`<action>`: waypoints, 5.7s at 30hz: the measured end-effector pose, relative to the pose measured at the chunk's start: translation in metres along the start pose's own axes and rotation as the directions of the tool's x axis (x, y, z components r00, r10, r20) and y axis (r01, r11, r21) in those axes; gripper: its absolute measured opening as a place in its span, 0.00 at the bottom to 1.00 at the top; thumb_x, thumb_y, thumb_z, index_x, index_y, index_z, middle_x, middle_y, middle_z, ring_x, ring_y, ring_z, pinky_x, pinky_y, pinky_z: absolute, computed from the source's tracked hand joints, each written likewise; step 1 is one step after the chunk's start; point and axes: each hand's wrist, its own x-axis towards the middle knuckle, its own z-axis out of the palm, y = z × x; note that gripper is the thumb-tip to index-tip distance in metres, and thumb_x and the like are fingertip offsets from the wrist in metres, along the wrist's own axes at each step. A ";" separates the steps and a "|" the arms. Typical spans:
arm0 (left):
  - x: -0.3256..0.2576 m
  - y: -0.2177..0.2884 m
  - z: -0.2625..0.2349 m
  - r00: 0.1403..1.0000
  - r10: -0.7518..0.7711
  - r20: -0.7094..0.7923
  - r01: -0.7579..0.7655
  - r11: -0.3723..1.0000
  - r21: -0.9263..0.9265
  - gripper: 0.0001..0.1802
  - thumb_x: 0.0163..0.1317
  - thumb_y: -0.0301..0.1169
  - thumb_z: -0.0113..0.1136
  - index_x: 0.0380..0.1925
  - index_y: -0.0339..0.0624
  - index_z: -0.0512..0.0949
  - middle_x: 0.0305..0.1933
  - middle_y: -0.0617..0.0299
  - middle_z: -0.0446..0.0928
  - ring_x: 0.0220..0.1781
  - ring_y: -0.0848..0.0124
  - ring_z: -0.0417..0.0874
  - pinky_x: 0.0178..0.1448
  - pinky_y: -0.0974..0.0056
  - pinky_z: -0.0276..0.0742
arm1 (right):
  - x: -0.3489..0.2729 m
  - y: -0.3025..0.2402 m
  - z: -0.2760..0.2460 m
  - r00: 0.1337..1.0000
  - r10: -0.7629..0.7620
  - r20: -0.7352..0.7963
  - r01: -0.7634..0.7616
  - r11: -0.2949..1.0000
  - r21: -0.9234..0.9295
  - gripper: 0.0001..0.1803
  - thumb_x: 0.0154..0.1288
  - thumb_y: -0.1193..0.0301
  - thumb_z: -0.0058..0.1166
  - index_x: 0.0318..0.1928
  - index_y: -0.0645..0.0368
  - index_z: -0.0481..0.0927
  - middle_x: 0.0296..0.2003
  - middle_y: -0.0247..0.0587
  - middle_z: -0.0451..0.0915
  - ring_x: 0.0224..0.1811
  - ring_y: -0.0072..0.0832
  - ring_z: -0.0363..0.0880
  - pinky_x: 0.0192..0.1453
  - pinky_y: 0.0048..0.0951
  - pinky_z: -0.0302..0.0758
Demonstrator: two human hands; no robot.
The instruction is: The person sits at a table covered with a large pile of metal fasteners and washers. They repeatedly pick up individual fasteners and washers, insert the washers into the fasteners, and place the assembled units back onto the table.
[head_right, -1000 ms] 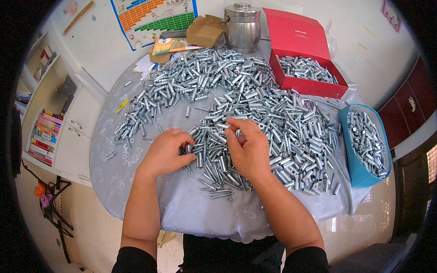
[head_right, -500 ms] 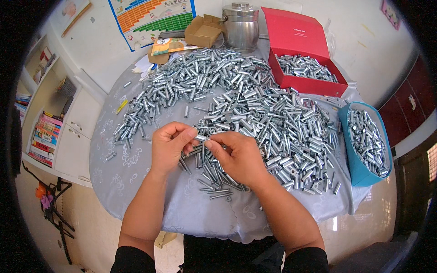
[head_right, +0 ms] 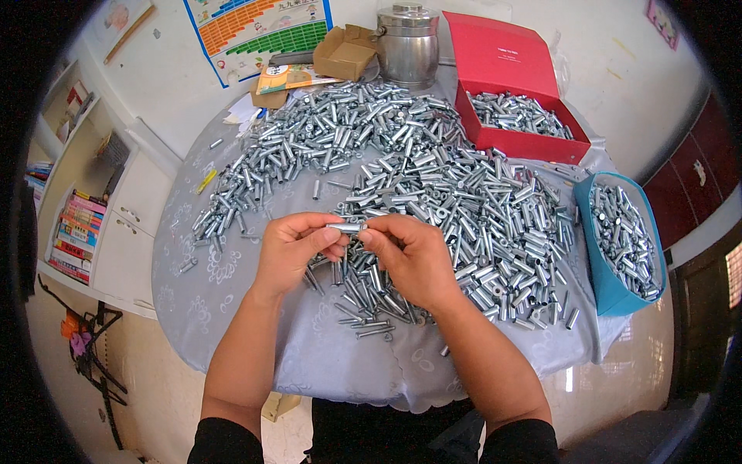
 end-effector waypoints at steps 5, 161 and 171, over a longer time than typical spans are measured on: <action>0.001 -0.001 0.000 1.000 -0.022 -0.001 0.022 0.999 -0.031 0.12 0.67 0.27 0.61 0.47 0.30 0.81 0.35 0.53 0.85 0.33 0.70 0.86 0.37 0.67 0.84 | 0.000 0.002 0.000 1.000 -0.013 0.006 0.013 1.000 0.013 0.09 0.69 0.72 0.60 0.43 0.65 0.83 0.28 0.35 0.80 0.24 0.16 0.78 0.27 0.20 0.73; 0.010 -0.008 -0.031 0.870 0.237 -0.432 -0.044 0.910 0.412 0.07 0.64 0.30 0.64 0.36 0.39 0.86 0.33 0.68 0.83 0.30 0.81 0.73 0.36 0.73 0.69 | 0.008 0.004 -0.008 0.899 -0.291 -0.328 0.164 0.917 -0.364 0.12 0.61 0.79 0.60 0.46 0.60 0.83 0.40 0.40 0.79 0.22 0.21 0.69 0.28 0.23 0.70; 0.004 -0.003 -0.036 0.975 0.199 -0.102 0.007 0.431 0.902 0.11 0.51 0.34 0.72 0.32 0.39 0.86 0.33 0.57 0.79 0.38 0.60 0.80 0.46 0.58 0.74 | 0.006 0.003 -0.006 0.911 -0.280 -0.304 0.166 0.921 -0.352 0.10 0.62 0.79 0.60 0.45 0.61 0.83 0.41 0.40 0.79 0.23 0.19 0.69 0.27 0.21 0.69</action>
